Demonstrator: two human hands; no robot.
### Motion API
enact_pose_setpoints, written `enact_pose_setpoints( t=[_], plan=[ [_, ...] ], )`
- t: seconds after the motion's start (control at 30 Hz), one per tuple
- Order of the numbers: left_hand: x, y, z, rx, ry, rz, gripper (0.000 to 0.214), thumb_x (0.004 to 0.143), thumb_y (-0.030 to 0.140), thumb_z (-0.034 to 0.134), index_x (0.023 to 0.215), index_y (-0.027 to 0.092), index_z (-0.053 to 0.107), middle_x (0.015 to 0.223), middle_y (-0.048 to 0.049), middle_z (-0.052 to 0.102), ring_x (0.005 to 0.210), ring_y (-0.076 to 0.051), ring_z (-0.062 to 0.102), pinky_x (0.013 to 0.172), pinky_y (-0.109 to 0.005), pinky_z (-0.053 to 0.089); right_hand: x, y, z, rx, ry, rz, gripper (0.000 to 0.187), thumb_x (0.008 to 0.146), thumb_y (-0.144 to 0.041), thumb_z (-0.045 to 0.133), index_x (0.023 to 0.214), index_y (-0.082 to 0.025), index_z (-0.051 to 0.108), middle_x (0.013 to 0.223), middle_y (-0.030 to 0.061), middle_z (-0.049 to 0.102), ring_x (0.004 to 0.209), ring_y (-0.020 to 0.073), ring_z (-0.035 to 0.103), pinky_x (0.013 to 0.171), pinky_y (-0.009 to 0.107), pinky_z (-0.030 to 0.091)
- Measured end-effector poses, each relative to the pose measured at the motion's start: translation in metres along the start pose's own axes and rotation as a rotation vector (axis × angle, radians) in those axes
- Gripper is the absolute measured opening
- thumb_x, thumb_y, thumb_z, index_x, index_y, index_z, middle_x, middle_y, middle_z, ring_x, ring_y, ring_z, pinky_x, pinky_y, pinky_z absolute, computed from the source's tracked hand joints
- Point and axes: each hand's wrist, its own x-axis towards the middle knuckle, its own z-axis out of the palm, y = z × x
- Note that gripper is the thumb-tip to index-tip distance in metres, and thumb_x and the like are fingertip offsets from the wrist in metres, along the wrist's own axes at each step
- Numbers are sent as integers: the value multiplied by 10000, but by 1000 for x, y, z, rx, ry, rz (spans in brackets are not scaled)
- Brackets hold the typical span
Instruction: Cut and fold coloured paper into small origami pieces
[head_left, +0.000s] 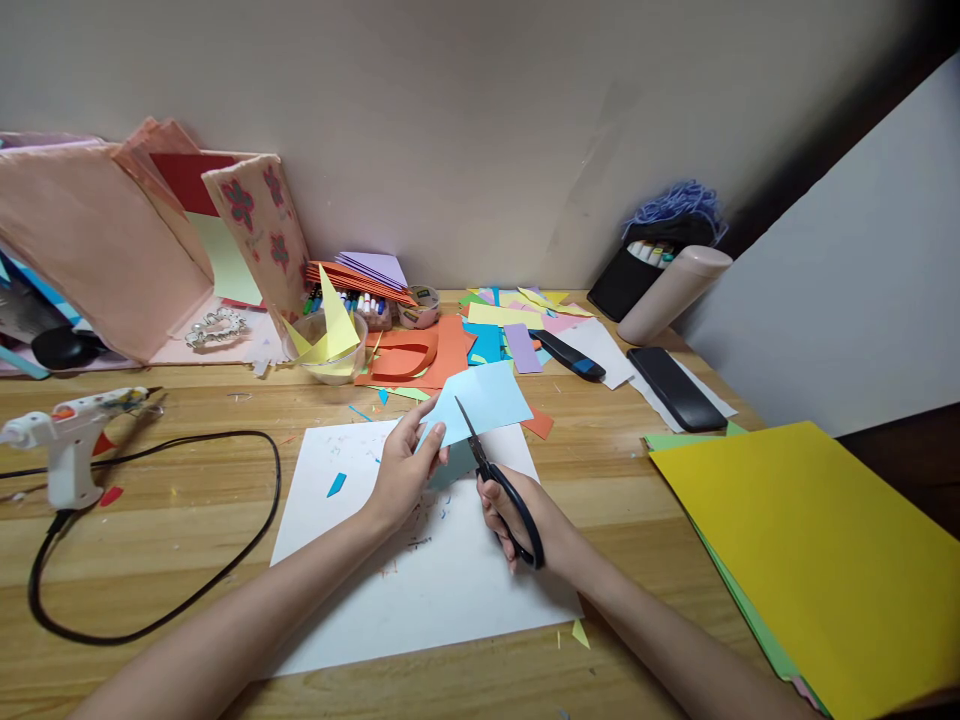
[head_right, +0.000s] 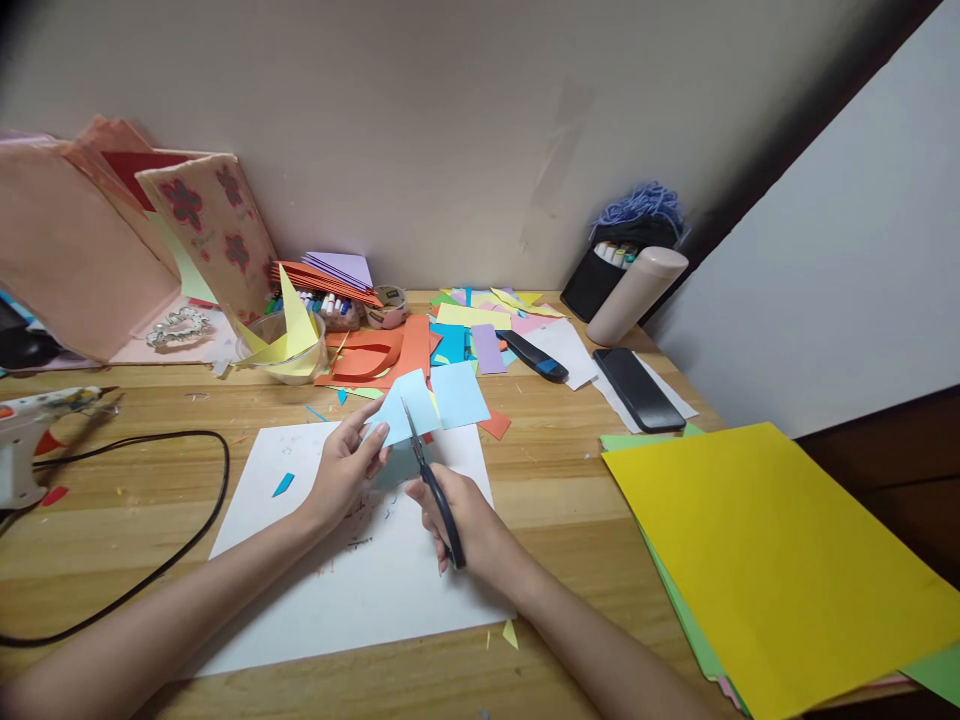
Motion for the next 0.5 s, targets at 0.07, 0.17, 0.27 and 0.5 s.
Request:
enact_pose_setpoints(
  t=[0.07, 0.17, 0.27, 0.5],
  plan=[
    [4, 4, -2, -34, -72, -35, 368, 809, 413, 505, 1075, 159, 487, 547, 49, 513, 446, -89, 454, 480, -207, 376, -2, -2, -1, -23, -2, 3, 511, 718, -687, 436, 787, -180, 426, 508, -86, 369, 303, 37, 371, 252, 153, 373],
    [12, 8, -6, -24, -111, -126, 321, 792, 485, 482, 803, 164, 491, 566, 22, 540, 502, -134, 536, 518, -244, 421, -6, -7, -2, -61, -32, 16, 486, 722, -670, 455, 746, -189, 394, 501, -87, 352, 315, 36, 365, 259, 147, 372],
    [18, 8, -9, 85, -52, -134, 362, 778, 516, 473, 672, 170, 455, 541, 40, 466, 470, -115, 463, 466, -220, 351, -10, -9, -1, -84, -71, 9, 478, 734, -665, 441, 728, -192, 375, 504, -83, 361, 326, 35, 357, 267, 146, 367],
    [10, 8, -4, 311, 30, 27, 373, 822, 473, 421, 602, 173, 389, 585, 37, 335, 563, -105, 313, 515, -216, 263, -9, -3, 2, 28, -155, -7, 565, 696, -745, 366, 802, -191, 409, 535, -76, 389, 353, 37, 370, 307, 162, 410]
  ],
)
